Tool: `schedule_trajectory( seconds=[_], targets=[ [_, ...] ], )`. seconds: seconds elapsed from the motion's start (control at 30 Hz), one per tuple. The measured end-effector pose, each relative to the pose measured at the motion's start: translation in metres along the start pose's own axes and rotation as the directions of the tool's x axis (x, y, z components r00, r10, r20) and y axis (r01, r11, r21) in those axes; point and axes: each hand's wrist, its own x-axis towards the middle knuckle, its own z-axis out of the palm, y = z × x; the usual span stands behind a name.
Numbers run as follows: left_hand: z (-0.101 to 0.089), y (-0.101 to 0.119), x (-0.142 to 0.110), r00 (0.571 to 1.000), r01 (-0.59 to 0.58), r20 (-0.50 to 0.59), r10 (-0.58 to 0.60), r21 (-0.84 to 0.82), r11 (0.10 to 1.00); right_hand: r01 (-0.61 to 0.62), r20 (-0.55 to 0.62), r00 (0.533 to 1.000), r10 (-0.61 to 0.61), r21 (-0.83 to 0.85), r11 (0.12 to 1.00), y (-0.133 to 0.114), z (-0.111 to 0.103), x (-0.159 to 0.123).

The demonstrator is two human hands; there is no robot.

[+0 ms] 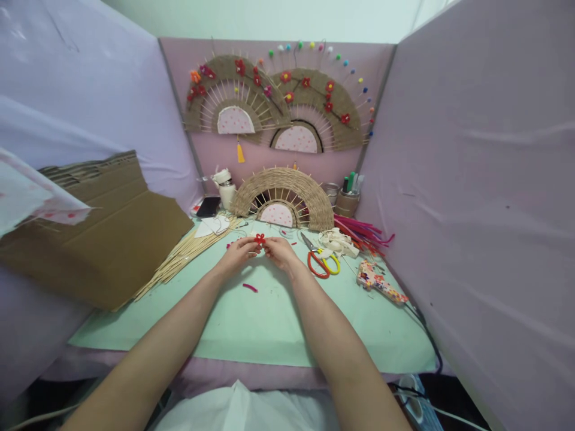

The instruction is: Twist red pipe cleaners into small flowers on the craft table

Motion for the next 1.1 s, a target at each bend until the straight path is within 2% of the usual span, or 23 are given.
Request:
schedule_trajectory(
  seconds=[0.2, 0.47, 0.7, 1.1],
  targets=[
    [0.003, -0.006, 0.002, 0.997, 0.004, -0.075, -0.011, -0.089, 0.996, 0.043, -0.016, 0.999, -0.043, -0.042, 0.998, 0.004, 0.004, 0.001],
    [0.003, -0.007, 0.001, 0.989, 0.026, -0.141, -0.045, -0.137, 0.990, 0.085, -0.113, 0.987, -0.113, -0.233, 0.969, 0.012, 0.006, 0.005],
    [0.003, -0.003, -0.001, 0.977, 0.044, -0.196, -0.081, -0.187, 0.981, 0.110, -0.087, 0.987, -0.132, -0.222, 0.969, 0.016, 0.006, 0.007],
    [0.003, -0.006, 0.003, 0.972, -0.013, -0.231, -0.041, -0.228, 0.973, 0.179, -0.107, 0.971, -0.216, -0.282, 0.943, 0.015, 0.006, 0.005]
  ],
)
